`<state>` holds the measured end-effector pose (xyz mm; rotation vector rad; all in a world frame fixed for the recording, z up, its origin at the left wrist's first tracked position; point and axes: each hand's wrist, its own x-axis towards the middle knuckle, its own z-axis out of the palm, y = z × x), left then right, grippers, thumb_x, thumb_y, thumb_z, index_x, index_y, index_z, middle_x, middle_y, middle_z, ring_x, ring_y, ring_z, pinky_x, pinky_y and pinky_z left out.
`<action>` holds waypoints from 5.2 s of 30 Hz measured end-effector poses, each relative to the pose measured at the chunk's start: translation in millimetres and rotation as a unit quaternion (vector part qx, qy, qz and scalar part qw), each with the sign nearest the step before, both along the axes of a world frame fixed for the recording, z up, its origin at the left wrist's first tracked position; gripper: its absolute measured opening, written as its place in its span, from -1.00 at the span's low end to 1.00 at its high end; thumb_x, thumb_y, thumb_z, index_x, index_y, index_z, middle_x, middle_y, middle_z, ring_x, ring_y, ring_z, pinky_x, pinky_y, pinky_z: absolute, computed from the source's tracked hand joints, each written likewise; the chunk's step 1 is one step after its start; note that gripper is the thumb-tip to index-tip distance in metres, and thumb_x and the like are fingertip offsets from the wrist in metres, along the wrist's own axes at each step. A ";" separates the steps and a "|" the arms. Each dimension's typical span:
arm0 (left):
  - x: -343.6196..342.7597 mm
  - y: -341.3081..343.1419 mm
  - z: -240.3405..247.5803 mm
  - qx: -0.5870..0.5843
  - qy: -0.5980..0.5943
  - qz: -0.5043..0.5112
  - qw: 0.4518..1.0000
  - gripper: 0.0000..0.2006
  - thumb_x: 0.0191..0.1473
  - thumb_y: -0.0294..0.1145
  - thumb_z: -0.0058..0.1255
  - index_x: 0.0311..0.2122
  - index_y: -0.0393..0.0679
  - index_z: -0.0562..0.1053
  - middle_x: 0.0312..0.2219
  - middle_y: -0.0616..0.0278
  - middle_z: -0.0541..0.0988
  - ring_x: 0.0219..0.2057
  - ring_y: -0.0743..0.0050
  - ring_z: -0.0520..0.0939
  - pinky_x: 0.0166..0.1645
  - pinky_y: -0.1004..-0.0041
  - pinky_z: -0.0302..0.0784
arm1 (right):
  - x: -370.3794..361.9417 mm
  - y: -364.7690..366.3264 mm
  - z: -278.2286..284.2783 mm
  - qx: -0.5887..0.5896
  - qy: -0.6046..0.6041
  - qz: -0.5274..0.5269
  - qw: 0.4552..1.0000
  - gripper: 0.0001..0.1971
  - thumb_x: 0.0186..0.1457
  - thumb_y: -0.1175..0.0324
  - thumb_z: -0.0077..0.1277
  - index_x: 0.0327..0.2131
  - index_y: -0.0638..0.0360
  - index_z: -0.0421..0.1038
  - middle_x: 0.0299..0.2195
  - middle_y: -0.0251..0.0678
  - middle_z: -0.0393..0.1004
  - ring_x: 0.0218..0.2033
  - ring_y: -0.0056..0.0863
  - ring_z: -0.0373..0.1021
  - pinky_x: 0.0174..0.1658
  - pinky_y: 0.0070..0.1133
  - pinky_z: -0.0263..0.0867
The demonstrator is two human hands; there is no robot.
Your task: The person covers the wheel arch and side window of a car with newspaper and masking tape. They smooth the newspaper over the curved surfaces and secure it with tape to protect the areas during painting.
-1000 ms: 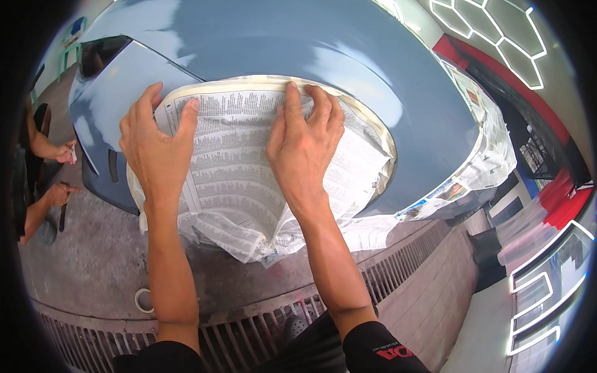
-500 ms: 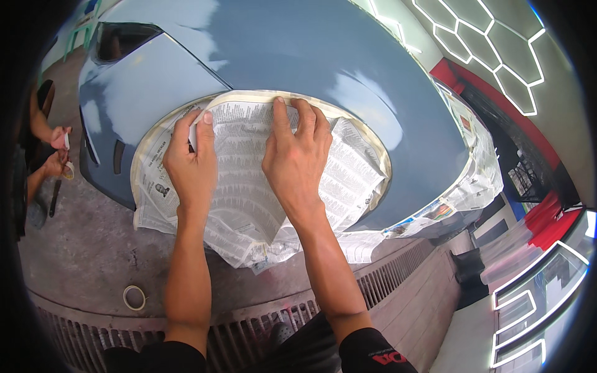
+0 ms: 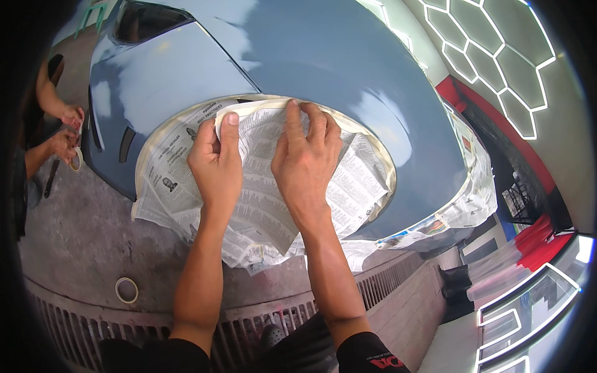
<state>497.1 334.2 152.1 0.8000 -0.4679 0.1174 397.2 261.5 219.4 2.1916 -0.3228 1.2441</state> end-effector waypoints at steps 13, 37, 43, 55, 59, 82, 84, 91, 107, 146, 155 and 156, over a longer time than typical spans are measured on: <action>21.4 -4.4 -0.5 -0.016 0.075 -0.128 0.989 -0.66 0.55 -0.18 0.14 -0.24 -0.25 0.60 -0.56 0.52 0.42 -0.52 0.79 0.28 -0.44 0.49 0.18 | 8.6 3.8 0.3 -0.006 0.031 0.006 0.999 -0.48 0.14 0.60 0.25 0.22 0.18 0.63 0.19 -0.05 0.52 0.18 0.01 0.42 0.23 -0.13 0.37; 29.2 -11.2 10.5 -0.106 0.182 -0.210 0.955 -0.73 0.50 -0.28 0.20 0.00 -0.35 0.60 -0.45 0.51 0.49 -0.51 0.86 0.29 -0.45 0.55 0.18 | 39.2 17.0 6.1 0.001 0.063 0.032 0.998 -0.71 0.28 0.51 0.27 0.03 0.05 0.79 -0.29 -0.27 0.53 -0.20 -0.26 0.36 -0.01 -0.29 0.36; 40.3 -7.6 8.4 -0.054 0.165 -0.186 0.967 -0.68 0.44 -0.20 0.23 -0.16 -0.35 0.65 -0.45 0.29 0.65 -0.46 0.62 0.54 -0.34 0.46 0.44 | 40.0 16.3 5.0 0.014 0.072 0.025 0.997 -0.66 0.27 0.54 0.24 0.07 0.06 0.78 -0.35 -0.29 0.51 -0.23 -0.30 0.34 -0.04 -0.33 0.37; 69.1 16.3 2.3 0.261 0.076 -0.104 0.957 -0.46 0.30 0.16 0.27 -0.46 -0.16 0.62 -0.59 0.23 0.65 -0.47 0.26 0.67 -0.25 0.19 0.57 | 39.6 17.5 1.7 0.022 0.074 0.017 0.997 -0.63 0.28 0.57 0.20 0.12 0.09 0.76 -0.32 -0.29 0.56 -0.20 -0.32 0.37 -0.02 -0.32 0.41; 72.5 27.2 1.0 0.318 0.054 -0.103 0.941 -0.41 0.27 0.29 0.20 -0.46 -0.13 0.63 -0.57 0.21 0.67 -0.45 0.14 0.72 -0.19 0.11 0.62 | 39.2 19.2 1.2 0.028 0.080 0.002 0.996 -0.62 0.28 0.57 0.21 0.13 0.09 0.75 -0.30 -0.28 0.58 -0.19 -0.32 0.38 -0.03 -0.33 0.42; 22.8 -33.7 -82.1 0.261 -0.056 0.317 0.910 -0.56 0.29 -0.17 0.39 0.15 -0.08 0.49 0.09 0.08 0.54 0.18 -0.08 0.48 0.24 -0.07 0.33 | 74.9 3.0 -30.4 0.023 -0.015 0.083 0.996 -0.68 0.20 0.30 0.45 0.01 0.12 0.74 -0.32 -0.35 0.54 -0.30 -0.31 0.43 -0.21 -0.34 0.43; 22.1 -41.6 -97.2 0.223 -0.109 0.389 0.887 -0.51 0.25 -0.17 0.41 0.19 -0.03 0.48 0.16 0.06 0.48 0.25 -0.10 0.44 0.27 -0.11 0.30 | 80.1 4.4 -31.4 0.023 -0.032 0.085 0.996 -0.69 0.19 0.31 0.46 -0.01 0.13 0.74 -0.28 -0.34 0.56 -0.29 -0.31 0.44 -0.22 -0.36 0.43; -45.5 -39.2 -153.7 0.311 -0.211 0.249 0.893 -0.16 0.19 0.19 0.40 0.48 0.07 0.40 0.51 -0.09 0.24 0.57 -0.29 0.14 0.58 -0.38 -0.16 | 80.8 2.6 -30.9 0.029 -0.031 0.126 0.991 -0.73 0.23 0.42 0.44 -0.01 0.22 0.75 -0.11 -0.19 0.65 -0.11 -0.27 0.54 -0.09 -0.36 0.53; -43.5 -67.6 -177.6 0.382 -0.219 0.239 0.866 0.05 0.26 0.32 0.30 0.66 0.03 0.13 0.64 -0.28 -0.09 0.66 -0.41 -0.17 0.58 -0.50 -0.40 | 12.2 -23.1 -0.1 0.002 -0.076 0.118 0.990 -0.75 0.26 0.50 0.35 0.00 0.27 0.71 0.03 -0.11 0.68 0.02 -0.17 0.56 0.10 -0.30 0.50; -33.6 -72.2 -183.3 0.364 -0.216 0.240 0.874 0.05 0.26 0.33 0.31 0.66 0.05 0.14 0.64 -0.26 -0.08 0.66 -0.45 -0.19 0.57 -0.54 -0.40 | -106.6 -4.7 -93.8 0.113 0.069 -0.134 0.982 -0.52 0.12 0.27 0.54 0.04 0.15 0.55 0.01 -0.06 0.44 0.02 -0.06 0.43 0.09 -0.17 0.35; -44.9 -88.8 -180.9 0.363 -0.215 0.248 0.872 0.10 0.24 0.38 0.30 0.67 0.02 0.12 0.64 -0.31 -0.12 0.65 -0.50 -0.22 0.56 -0.57 -0.40 | -109.6 -61.4 -111.5 0.159 0.095 -0.151 0.971 -0.80 0.18 0.46 0.37 -0.15 0.17 0.58 -0.26 -0.23 0.57 -0.25 -0.22 0.59 -0.16 -0.30 0.51; -44.8 -88.7 -180.6 0.366 -0.215 0.252 0.869 0.10 0.23 0.37 0.31 0.66 0.01 0.11 0.64 -0.31 -0.12 0.65 -0.51 -0.22 0.56 -0.57 -0.40 | -101.0 -51.9 -114.7 0.199 0.081 -0.119 0.969 -0.83 0.19 0.49 0.35 -0.16 0.18 0.58 -0.27 -0.23 0.58 -0.28 -0.23 0.60 -0.19 -0.30 0.52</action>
